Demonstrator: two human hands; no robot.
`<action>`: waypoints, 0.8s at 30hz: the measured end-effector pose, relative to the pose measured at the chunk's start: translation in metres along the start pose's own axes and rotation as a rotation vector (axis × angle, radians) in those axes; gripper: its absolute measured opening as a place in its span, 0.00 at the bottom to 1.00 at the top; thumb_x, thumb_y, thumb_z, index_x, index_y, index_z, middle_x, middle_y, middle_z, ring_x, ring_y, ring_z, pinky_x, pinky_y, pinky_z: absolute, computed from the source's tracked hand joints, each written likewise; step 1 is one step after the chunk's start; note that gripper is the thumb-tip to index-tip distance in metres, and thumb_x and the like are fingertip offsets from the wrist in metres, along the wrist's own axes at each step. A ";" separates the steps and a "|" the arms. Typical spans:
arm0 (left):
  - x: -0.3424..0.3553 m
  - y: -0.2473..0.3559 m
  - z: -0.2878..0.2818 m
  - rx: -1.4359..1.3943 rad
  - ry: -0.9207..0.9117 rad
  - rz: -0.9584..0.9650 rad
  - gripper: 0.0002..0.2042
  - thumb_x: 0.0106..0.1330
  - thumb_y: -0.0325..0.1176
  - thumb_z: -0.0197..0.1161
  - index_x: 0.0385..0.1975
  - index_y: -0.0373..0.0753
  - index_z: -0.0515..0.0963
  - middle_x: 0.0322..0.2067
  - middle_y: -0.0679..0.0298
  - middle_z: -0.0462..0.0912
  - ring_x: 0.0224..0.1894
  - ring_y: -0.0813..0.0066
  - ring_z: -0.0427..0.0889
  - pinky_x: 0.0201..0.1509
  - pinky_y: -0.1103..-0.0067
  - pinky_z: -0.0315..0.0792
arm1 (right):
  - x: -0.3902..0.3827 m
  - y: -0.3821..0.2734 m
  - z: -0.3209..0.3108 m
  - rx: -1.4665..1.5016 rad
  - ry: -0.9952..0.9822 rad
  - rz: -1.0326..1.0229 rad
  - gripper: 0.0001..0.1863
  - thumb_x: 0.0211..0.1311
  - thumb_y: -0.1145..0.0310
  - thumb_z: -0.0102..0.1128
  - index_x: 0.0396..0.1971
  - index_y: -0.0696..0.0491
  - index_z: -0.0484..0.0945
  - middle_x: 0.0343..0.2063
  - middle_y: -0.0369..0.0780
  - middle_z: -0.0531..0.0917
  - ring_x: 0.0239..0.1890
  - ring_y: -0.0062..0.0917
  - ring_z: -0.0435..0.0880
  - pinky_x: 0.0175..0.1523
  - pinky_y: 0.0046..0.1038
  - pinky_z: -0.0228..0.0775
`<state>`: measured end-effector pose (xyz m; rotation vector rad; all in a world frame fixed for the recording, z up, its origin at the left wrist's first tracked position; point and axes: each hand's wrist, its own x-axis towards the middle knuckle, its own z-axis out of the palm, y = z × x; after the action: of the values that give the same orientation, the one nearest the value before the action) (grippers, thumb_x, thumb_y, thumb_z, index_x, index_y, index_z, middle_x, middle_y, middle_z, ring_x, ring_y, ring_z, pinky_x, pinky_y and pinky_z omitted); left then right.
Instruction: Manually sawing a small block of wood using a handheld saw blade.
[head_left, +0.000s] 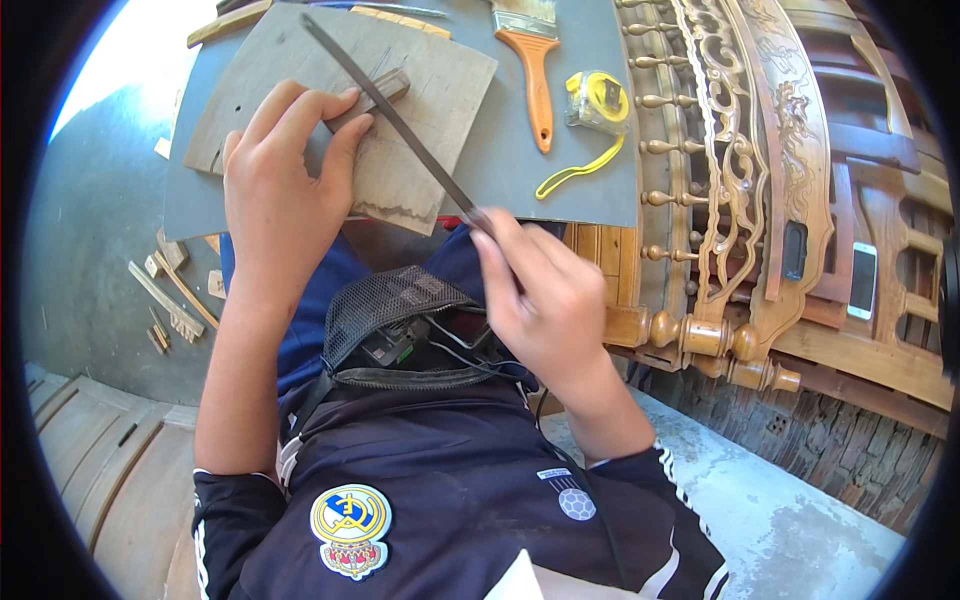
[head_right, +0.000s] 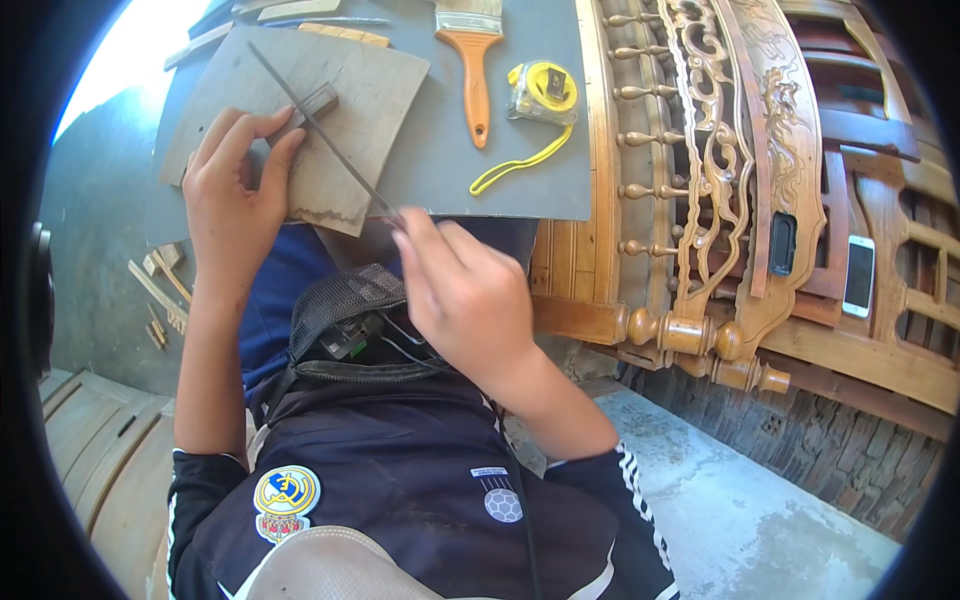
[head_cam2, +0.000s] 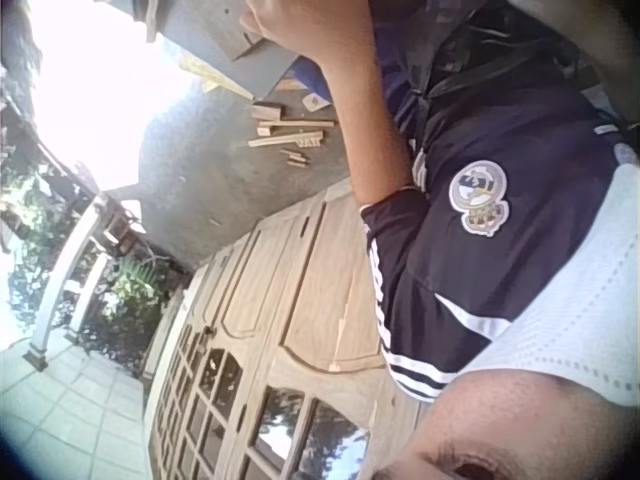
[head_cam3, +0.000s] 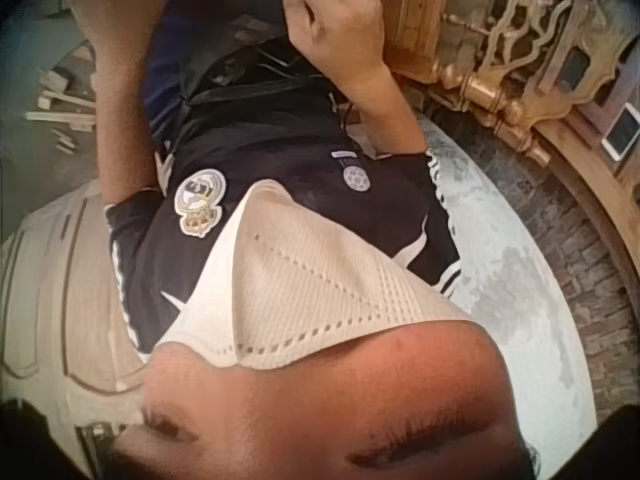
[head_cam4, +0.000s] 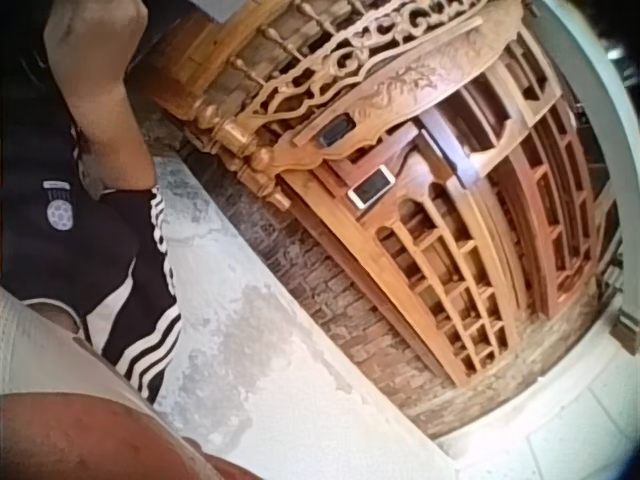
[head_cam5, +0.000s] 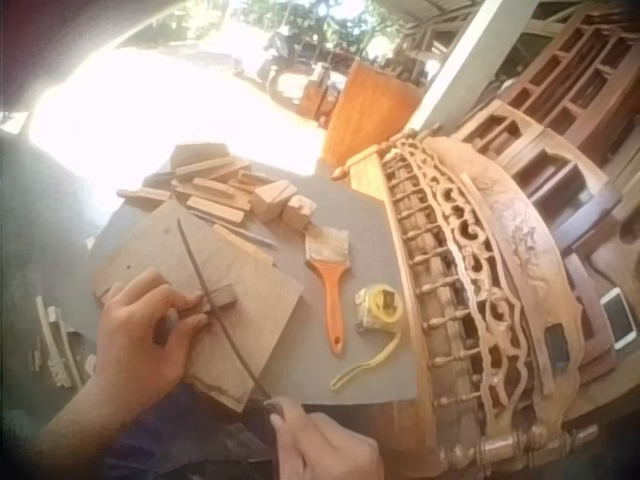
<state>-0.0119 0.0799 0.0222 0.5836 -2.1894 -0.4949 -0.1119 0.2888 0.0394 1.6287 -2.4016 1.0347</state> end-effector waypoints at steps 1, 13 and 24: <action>0.000 0.002 0.001 -0.004 -0.003 0.015 0.08 0.62 0.28 0.74 0.39 0.36 0.86 0.26 0.64 0.75 0.21 0.75 0.65 0.28 0.77 0.59 | 0.010 0.001 0.008 -0.003 0.014 0.006 0.13 0.65 0.75 0.67 0.49 0.57 0.82 0.23 0.41 0.80 0.20 0.36 0.80 0.27 0.35 0.72; -0.001 0.000 0.000 0.051 0.023 -0.033 0.07 0.61 0.33 0.73 0.35 0.40 0.85 0.30 0.66 0.82 0.30 0.63 0.80 0.37 0.72 0.66 | -0.030 -0.009 -0.022 -0.080 0.017 0.049 0.14 0.62 0.77 0.69 0.49 0.57 0.83 0.23 0.39 0.80 0.19 0.33 0.78 0.26 0.32 0.72; 0.000 0.003 -0.001 -0.001 -0.053 -0.087 0.07 0.61 0.31 0.73 0.35 0.38 0.85 0.30 0.65 0.83 0.31 0.63 0.82 0.37 0.73 0.67 | 0.035 0.001 0.020 -0.054 -0.002 -0.075 0.13 0.66 0.73 0.65 0.49 0.56 0.81 0.24 0.42 0.79 0.21 0.38 0.81 0.27 0.36 0.73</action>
<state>-0.0115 0.0823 0.0245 0.6747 -2.2205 -0.5633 -0.1218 0.2494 0.0375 1.6889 -2.3284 0.9476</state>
